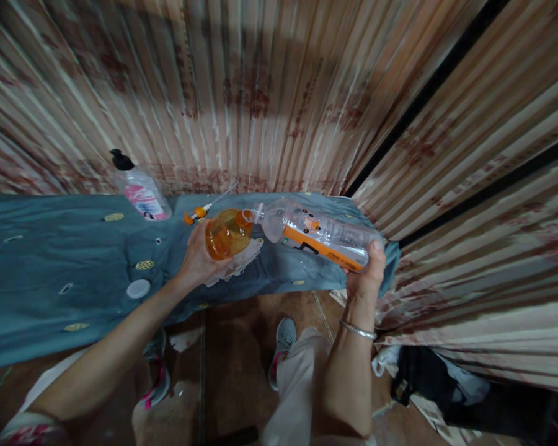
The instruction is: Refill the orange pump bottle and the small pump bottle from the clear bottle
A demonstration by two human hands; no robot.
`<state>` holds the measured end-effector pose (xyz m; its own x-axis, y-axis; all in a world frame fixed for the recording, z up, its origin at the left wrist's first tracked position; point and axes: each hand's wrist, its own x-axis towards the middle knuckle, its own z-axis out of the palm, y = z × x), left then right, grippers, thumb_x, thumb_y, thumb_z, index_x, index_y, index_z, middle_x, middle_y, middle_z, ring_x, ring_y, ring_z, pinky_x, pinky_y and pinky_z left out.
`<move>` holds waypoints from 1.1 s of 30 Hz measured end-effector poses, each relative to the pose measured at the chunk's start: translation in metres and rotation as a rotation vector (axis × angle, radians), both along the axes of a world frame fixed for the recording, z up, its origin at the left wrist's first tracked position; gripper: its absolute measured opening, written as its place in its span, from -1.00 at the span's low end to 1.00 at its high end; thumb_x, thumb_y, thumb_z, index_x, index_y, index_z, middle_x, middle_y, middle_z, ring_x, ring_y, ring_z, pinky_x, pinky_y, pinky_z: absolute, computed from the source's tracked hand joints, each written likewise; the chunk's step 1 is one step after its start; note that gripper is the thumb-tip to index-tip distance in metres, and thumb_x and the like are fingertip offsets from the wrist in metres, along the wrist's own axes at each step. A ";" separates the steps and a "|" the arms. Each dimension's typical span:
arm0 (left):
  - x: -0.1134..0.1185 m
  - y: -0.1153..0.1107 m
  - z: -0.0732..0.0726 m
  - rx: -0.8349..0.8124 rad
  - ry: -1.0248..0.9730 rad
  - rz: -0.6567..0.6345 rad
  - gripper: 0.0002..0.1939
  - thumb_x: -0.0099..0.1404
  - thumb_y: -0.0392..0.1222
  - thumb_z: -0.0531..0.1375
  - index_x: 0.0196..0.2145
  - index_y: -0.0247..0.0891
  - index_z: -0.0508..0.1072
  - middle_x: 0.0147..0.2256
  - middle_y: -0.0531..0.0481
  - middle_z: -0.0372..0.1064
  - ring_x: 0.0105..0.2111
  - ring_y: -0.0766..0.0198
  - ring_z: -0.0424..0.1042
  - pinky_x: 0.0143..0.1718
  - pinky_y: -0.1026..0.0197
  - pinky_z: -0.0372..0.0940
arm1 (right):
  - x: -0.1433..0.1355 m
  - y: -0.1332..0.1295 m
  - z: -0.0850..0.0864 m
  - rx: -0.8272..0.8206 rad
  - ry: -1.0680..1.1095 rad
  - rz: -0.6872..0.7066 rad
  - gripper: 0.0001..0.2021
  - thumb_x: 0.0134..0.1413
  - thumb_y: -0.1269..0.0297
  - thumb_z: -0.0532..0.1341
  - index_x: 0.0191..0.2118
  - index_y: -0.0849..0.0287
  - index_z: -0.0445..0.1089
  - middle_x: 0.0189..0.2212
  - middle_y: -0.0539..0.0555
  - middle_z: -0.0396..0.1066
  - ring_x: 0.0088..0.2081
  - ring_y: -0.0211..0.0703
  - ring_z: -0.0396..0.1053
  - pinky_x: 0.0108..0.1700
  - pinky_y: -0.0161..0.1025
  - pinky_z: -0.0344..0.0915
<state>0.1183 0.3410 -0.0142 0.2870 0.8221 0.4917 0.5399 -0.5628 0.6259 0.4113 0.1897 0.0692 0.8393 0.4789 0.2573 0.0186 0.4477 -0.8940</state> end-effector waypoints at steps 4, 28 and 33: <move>-0.001 0.001 -0.004 -0.006 -0.012 -0.001 -0.04 -0.08 -0.07 0.51 0.23 -0.16 0.23 0.17 -0.22 0.40 0.20 -0.20 0.42 0.27 -0.23 0.31 | -0.001 0.000 0.001 0.016 0.005 -0.003 -0.56 -0.20 -0.19 0.35 -0.33 0.08 0.48 -0.52 -0.05 0.37 -0.61 -0.28 0.20 -0.74 -0.37 -0.13; 0.003 -0.003 -0.003 -0.010 -0.037 0.031 -0.06 -0.11 -0.09 0.52 0.20 -0.18 0.26 0.18 -0.24 0.43 0.20 -0.20 0.44 0.29 -0.25 0.29 | -0.003 -0.002 0.003 -0.026 -0.012 0.015 -0.52 -0.20 -0.25 0.32 -0.34 0.09 0.48 -0.55 -0.08 0.33 -0.65 -0.32 0.14 -0.74 -0.37 -0.13; 0.002 -0.003 -0.005 -0.014 -0.015 0.029 -0.03 -0.11 -0.10 0.53 0.22 -0.22 0.24 0.19 -0.28 0.41 0.21 -0.21 0.42 0.31 -0.24 0.27 | -0.002 -0.003 0.002 -0.026 -0.006 0.040 -0.51 -0.21 -0.25 0.32 -0.32 0.09 0.47 -0.53 -0.06 0.36 -0.64 -0.30 0.19 -0.75 -0.38 -0.12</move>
<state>0.1205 0.3378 -0.0188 0.2557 0.8370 0.4838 0.5467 -0.5379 0.6417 0.4089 0.1869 0.0717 0.8179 0.5186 0.2492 0.0062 0.4251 -0.9051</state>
